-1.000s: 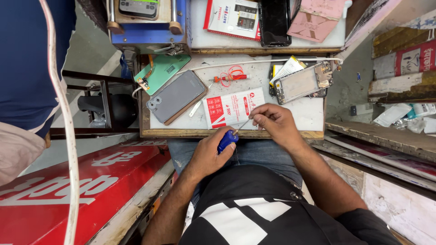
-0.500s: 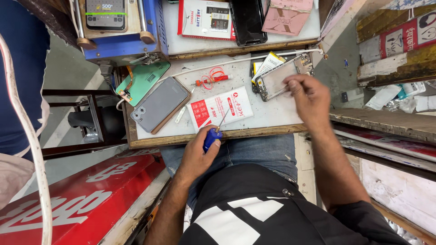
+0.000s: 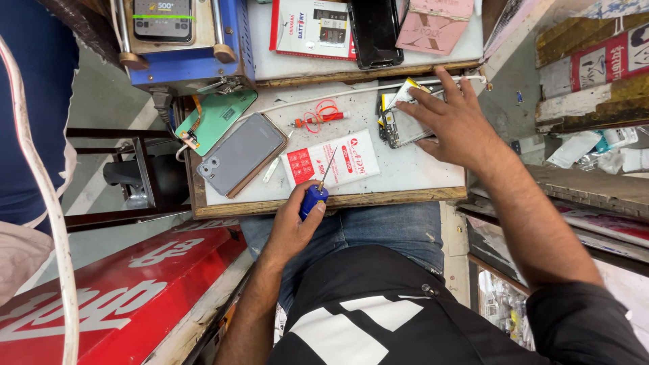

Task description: The person handles several smartphones and parts on a workbench, removes a phone case, and uses a screwdriver to unscrew a disassembled phone. The person also picks up a battery and places it on the bench.

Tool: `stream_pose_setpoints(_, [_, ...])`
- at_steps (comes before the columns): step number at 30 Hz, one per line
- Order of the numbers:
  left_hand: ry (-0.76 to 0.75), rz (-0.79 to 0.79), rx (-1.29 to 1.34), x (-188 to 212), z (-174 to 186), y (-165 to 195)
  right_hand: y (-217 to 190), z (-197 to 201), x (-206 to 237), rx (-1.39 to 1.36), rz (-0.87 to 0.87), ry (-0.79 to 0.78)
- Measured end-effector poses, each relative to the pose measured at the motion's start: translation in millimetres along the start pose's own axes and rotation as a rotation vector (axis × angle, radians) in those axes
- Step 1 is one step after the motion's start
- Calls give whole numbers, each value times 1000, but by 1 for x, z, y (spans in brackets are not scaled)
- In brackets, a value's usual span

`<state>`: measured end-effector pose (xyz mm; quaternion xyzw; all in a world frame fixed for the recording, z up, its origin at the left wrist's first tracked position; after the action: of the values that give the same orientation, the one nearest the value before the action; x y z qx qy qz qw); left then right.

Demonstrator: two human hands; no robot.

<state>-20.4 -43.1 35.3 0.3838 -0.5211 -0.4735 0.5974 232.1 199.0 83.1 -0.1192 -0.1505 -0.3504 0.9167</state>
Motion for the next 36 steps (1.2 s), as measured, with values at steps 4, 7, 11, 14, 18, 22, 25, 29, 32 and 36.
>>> stream_pose_setpoints(4, [1,34,17,1,1,-5,-3,9,-11,188,100,-64])
stream_pose_setpoints(7, [3,39,27,0,1,-7,-6,12,-16,298,104,-112])
stream_pose_setpoints(11, [13,-11,22,-1,2,1,-8,21,-22,276,85,-161])
stream_pose_setpoints(14, [47,24,-39,0,6,13,-10,28,-25,304,88,-173])
stream_pose_setpoints(18, [177,391,-226,1,29,25,-11,32,-27,272,112,-145])
stream_pose_setpoints(22, [354,160,-623,2,62,40,-7,34,-22,112,171,-13])
stream_pose_setpoints(25, [401,104,-826,-2,77,39,0,34,-11,-4,168,94])
stream_pose_setpoints(29, [422,130,-1006,-13,92,31,-1,25,7,-95,173,212])
stream_pose_setpoints(32, [427,123,-1056,-22,99,29,-11,15,15,-80,167,249])
stream_pose_setpoints(36, [436,122,-1115,-28,100,34,-25,11,20,-105,163,243])
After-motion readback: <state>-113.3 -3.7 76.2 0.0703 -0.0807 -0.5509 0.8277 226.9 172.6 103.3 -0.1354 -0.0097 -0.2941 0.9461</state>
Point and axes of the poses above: each hand's wrist, its own x-axis away from the middle knuckle, its own z-axis out of the back of the hand, y = z × x, the point moved 2 cm from there along -x, towards the middle knuckle, and after that the axes turned 6 degrees about -y, right-handed, at the moved point
